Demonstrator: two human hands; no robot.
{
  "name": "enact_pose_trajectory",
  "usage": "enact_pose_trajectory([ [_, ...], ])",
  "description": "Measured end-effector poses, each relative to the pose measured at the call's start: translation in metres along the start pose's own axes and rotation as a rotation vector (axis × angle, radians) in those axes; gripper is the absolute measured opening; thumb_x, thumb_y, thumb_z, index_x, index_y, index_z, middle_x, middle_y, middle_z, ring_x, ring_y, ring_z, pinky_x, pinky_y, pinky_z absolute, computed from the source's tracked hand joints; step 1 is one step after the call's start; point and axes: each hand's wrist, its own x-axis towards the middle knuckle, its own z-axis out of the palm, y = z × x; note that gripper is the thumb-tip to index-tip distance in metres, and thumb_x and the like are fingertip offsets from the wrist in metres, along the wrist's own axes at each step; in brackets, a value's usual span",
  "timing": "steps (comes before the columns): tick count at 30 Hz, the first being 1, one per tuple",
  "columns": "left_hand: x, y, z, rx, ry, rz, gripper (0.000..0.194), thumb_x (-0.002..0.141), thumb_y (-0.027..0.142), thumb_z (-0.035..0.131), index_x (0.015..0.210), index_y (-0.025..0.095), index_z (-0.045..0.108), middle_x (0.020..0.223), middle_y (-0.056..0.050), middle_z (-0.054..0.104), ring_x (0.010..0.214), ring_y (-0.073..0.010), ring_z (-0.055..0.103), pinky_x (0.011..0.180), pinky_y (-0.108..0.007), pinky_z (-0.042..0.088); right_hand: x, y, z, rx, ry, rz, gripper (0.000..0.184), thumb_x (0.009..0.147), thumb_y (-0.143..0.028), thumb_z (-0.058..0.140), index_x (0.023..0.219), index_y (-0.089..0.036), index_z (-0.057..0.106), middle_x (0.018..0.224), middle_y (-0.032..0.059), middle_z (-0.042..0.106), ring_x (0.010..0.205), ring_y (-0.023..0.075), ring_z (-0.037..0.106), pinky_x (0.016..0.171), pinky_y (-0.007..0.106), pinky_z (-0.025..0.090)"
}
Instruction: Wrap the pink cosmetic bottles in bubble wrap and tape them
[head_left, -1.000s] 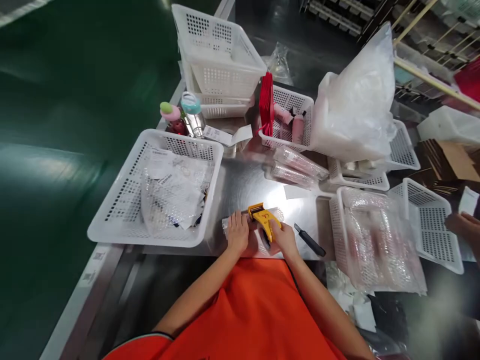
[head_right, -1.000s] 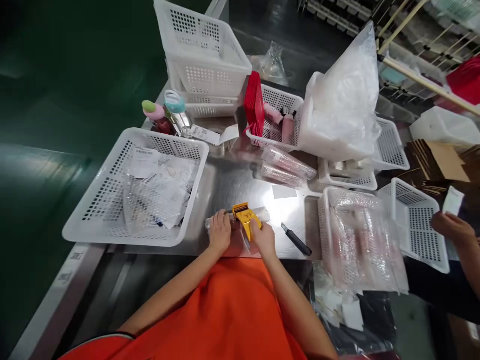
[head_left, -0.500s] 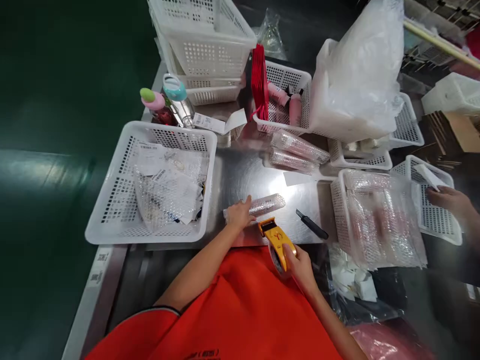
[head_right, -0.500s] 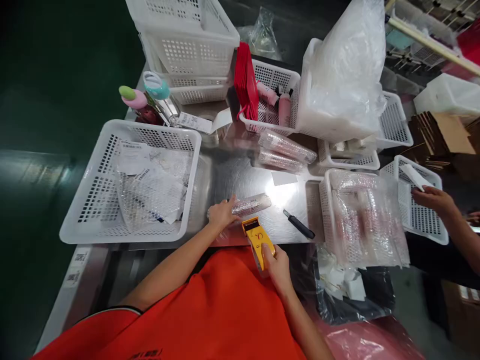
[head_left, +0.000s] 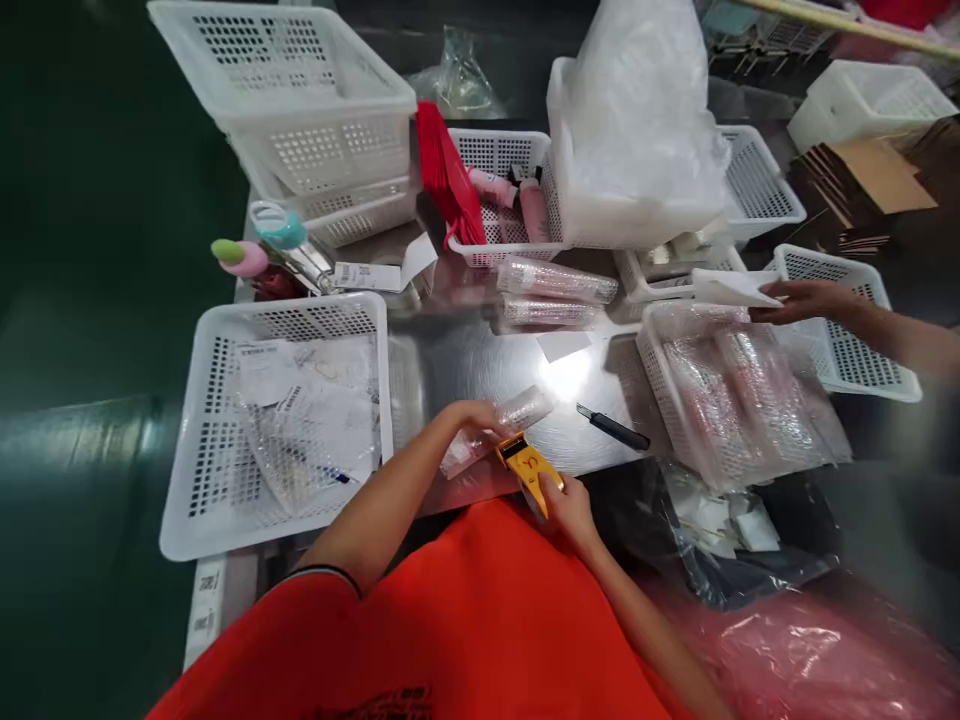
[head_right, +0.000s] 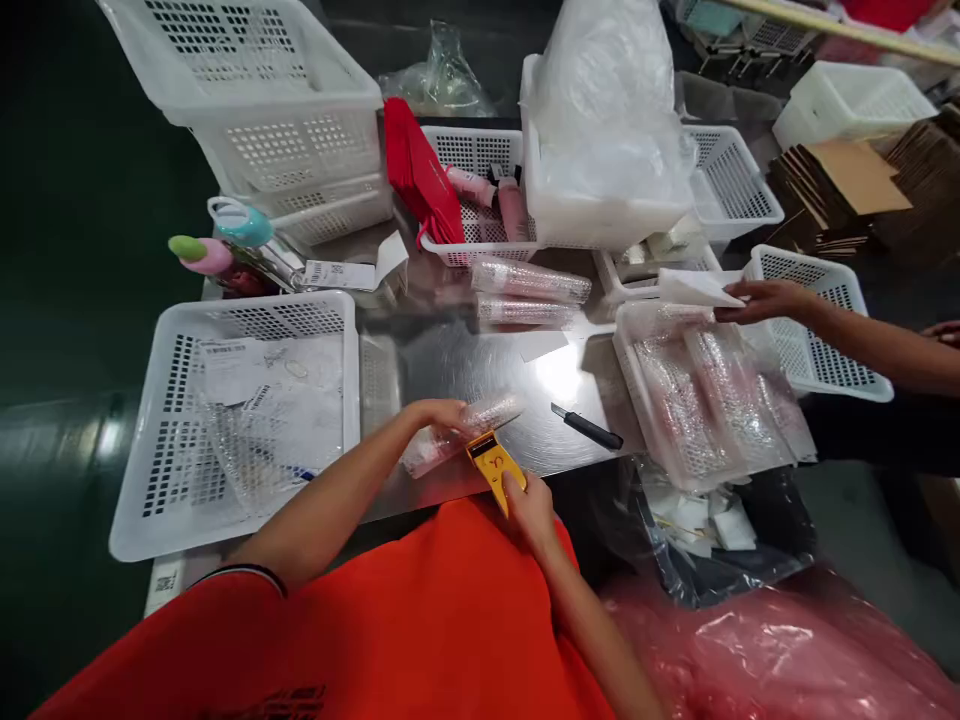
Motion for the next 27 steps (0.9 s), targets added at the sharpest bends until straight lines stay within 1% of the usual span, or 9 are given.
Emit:
enact_pose_trajectory([
  [2, 0.003, 0.005, 0.01, 0.043, 0.018, 0.026, 0.064, 0.068, 0.057, 0.081, 0.115, 0.015, 0.071, 0.11, -0.01, 0.076, 0.103, -0.0263, 0.069, 0.084, -0.027, 0.05, 0.001, 0.004, 0.001, -0.001, -0.014, 0.033, 0.045, 0.087, -0.051, 0.049, 0.081, -0.013, 0.072, 0.079, 0.0128, 0.075, 0.072, 0.0239, 0.066, 0.059, 0.029, 0.042],
  [5, 0.002, 0.01, 0.026, 0.1, 0.109, 0.043, 0.081, 0.073, 0.066, 0.074, 0.131, 0.011, 0.06, 0.133, -0.02, 0.067, 0.12, -0.0333, 0.064, 0.092, -0.033, 0.049, 0.003, 0.003, -0.001, -0.001, -0.013, 0.061, 0.039, 0.087, -0.048, 0.052, 0.076, -0.015, 0.071, 0.074, 0.0093, 0.073, 0.067, 0.0214, 0.063, 0.057, 0.028, 0.038],
  [10, -0.009, 0.009, 0.028, 0.032, 0.136, 0.06, 0.064, 0.076, 0.064, 0.07, 0.115, 0.014, 0.065, 0.123, -0.018, 0.071, 0.115, -0.0359, 0.066, 0.089, -0.037, 0.05, 0.001, -0.011, -0.021, -0.023, -0.039, 0.002, 0.031, 0.088, -0.042, 0.057, 0.074, -0.017, 0.07, 0.072, 0.0072, 0.071, 0.064, 0.0196, 0.062, 0.056, 0.027, 0.034],
  [12, -0.016, 0.004, 0.026, -0.188, 0.171, 0.07, 0.056, 0.072, 0.06, 0.074, 0.105, 0.015, 0.066, 0.114, -0.014, 0.074, 0.108, -0.0342, 0.068, 0.086, -0.037, 0.051, -0.002, -0.018, -0.035, -0.076, -0.049, -0.02, 0.028, 0.087, -0.039, 0.058, 0.073, -0.018, 0.069, 0.072, 0.006, 0.07, 0.064, 0.0181, 0.06, 0.055, 0.026, 0.032],
  [14, -0.026, -0.002, 0.025, -0.556, 0.168, 0.07, 0.055, 0.067, 0.058, 0.078, 0.1, 0.016, 0.065, 0.102, -0.01, 0.075, 0.097, -0.0297, 0.07, 0.081, -0.035, 0.052, -0.005, -0.025, -0.051, -0.101, -0.067, -0.059, 0.027, 0.086, -0.039, 0.059, 0.072, -0.018, 0.068, 0.07, 0.0045, 0.068, 0.062, 0.0166, 0.057, 0.054, 0.025, 0.03],
  [16, -0.037, -0.007, 0.025, -0.944, 0.096, 0.048, 0.061, 0.061, 0.057, 0.083, 0.101, 0.016, 0.064, 0.091, -0.007, 0.074, 0.083, -0.0242, 0.07, 0.075, -0.033, 0.054, -0.007, -0.032, -0.067, -0.087, -0.095, -0.12, 0.027, 0.085, -0.039, 0.059, 0.071, -0.017, 0.067, 0.066, 0.0028, 0.065, 0.06, 0.0152, 0.054, 0.053, 0.025, 0.028],
  [18, -0.051, -0.007, 0.025, -1.2, 0.003, 0.029, 0.068, 0.054, 0.052, 0.09, 0.105, 0.017, 0.062, 0.087, -0.006, 0.074, 0.074, -0.0209, 0.069, 0.07, -0.033, 0.055, -0.008, -0.038, -0.082, -0.069, -0.126, -0.185, 0.027, 0.083, -0.039, 0.059, 0.067, -0.018, 0.063, 0.062, 0.0008, 0.061, 0.059, 0.0136, 0.051, 0.052, 0.024, 0.026],
  [22, -0.074, 0.001, 0.023, -1.351, -0.068, 0.051, 0.072, 0.047, 0.032, 0.096, 0.108, 0.017, 0.06, 0.09, -0.007, 0.076, 0.073, -0.0209, 0.07, 0.068, -0.032, 0.057, -0.005, -0.045, -0.108, -0.024, -0.2, -0.276, 0.029, 0.078, -0.041, 0.059, 0.059, -0.02, 0.055, 0.057, -0.002, 0.053, 0.055, 0.0117, 0.044, 0.05, 0.024, 0.023],
  [27, -0.097, 0.002, 0.015, -1.427, -0.013, 0.05, 0.056, 0.053, 0.026, 0.091, 0.1, 0.017, 0.062, 0.077, -0.003, 0.073, 0.061, -0.0172, 0.067, 0.061, -0.03, 0.056, -0.003, -0.044, -0.136, 0.08, -0.35, -0.393, 0.039, 0.075, -0.056, 0.06, 0.059, -0.021, 0.054, 0.056, -0.0032, 0.048, 0.056, 0.012, 0.04, 0.05, 0.024, 0.024],
])
